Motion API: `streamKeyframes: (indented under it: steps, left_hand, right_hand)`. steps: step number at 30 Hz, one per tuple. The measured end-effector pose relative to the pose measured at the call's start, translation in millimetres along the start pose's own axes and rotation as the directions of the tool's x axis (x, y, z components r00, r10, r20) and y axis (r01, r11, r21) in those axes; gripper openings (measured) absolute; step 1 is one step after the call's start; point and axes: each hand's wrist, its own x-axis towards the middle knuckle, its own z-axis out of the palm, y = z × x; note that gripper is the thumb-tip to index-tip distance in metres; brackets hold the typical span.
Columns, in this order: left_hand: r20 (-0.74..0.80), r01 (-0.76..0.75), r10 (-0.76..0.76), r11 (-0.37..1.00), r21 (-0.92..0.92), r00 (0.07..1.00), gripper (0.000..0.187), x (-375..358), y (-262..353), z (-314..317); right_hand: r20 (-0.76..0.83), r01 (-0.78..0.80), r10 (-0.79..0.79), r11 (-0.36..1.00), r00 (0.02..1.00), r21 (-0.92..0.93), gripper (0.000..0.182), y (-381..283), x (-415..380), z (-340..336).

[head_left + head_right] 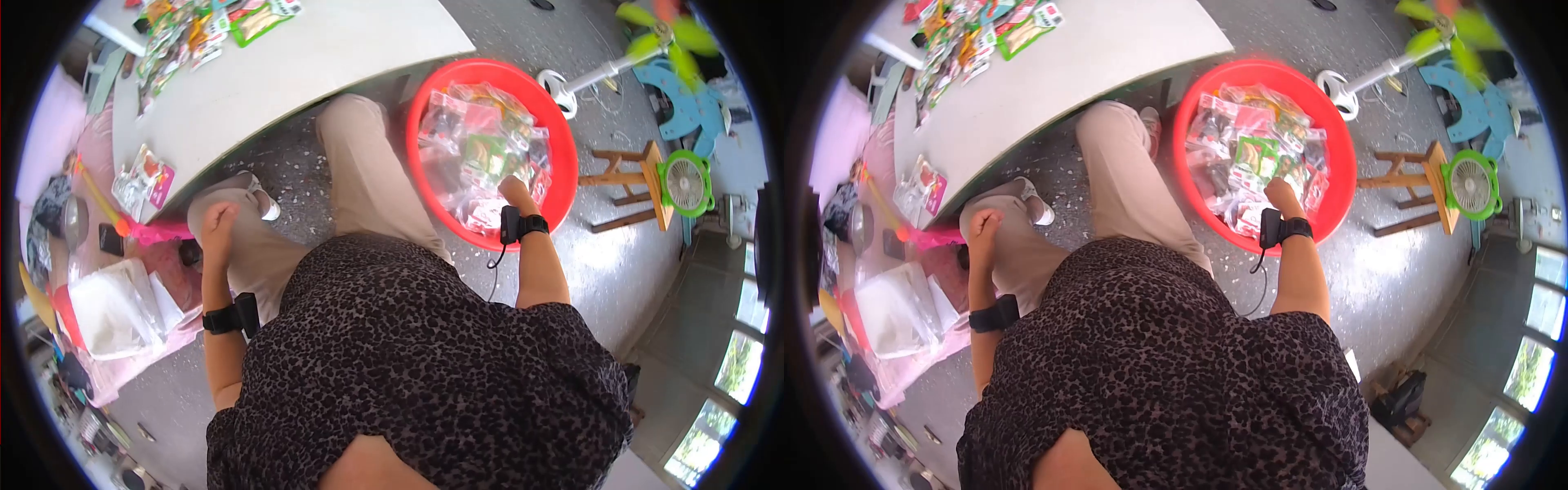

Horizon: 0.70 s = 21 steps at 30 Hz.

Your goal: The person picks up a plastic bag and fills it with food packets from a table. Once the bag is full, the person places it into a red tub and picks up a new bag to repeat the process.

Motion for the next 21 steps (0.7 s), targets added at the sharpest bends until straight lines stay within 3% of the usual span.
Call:
streamKeyframes:
  steps: [3,5,8,9,12,14,15,18,20,21]
  left_hand:
    - [-0.054,-0.018,0.018,1.000,-0.002,0.998,0.014,-3.9,1.2,0.3]
    - [-0.078,-0.045,0.051,0.996,0.074,0.996,0.014,-8.7,13.9,-1.0]
    - [-0.127,-0.040,0.035,0.999,-0.036,0.991,0.013,-13.5,13.6,-9.5]
    - [-0.148,-0.063,0.053,0.996,-0.061,0.988,0.013,-15.1,12.0,-14.6]
    - [-0.286,-0.050,0.025,0.995,-0.082,0.958,0.011,-27.8,20.2,-37.7]
    - [-0.385,-0.091,0.024,0.984,-0.156,0.923,0.010,-36.7,21.1,-60.5]
    - [-0.424,-0.120,0.030,0.975,-0.188,0.905,0.009,-39.7,22.9,-73.7]
    - [-0.599,-0.097,0.038,0.993,-0.068,0.800,0.009,-54.7,27.5,-120.9]
    - [-0.752,-0.037,0.079,0.997,0.073,0.654,0.012,-68.7,33.1,-147.9]
    - [-0.802,0.014,0.179,0.974,0.227,0.569,0.014,-73.9,26.4,-165.9]
  right_hand:
    - [-0.136,-0.034,0.074,0.961,0.988,0.275,0.021,-104.3,12.8,-70.9]
    - [-0.254,0.156,-0.067,0.924,0.965,0.348,0.022,-154.4,31.0,-91.1]
    - [-0.334,0.409,-0.278,0.801,0.901,0.437,0.018,-237.2,46.0,-112.6]
    - [-0.356,0.433,-0.280,0.756,0.892,0.490,0.015,-270.2,41.2,-119.7]
    - [-0.407,0.550,-0.387,0.705,0.828,0.449,0.018,-350.0,22.3,-129.6]
    - [-0.534,0.732,-0.548,0.644,0.643,0.221,0.023,-371.3,28.4,-108.7]
    - [-0.484,0.759,-0.606,0.612,0.631,0.224,0.026,-378.2,31.8,-101.5]
    - [-0.516,0.794,-0.682,0.608,0.519,-0.006,0.026,-390.4,34.0,-85.7]
    - [-0.542,0.801,-0.694,0.596,0.474,-0.063,0.026,-391.9,36.5,-80.5]
    - [-0.544,0.800,-0.697,0.595,0.466,-0.077,0.026,-392.5,35.4,-81.3]
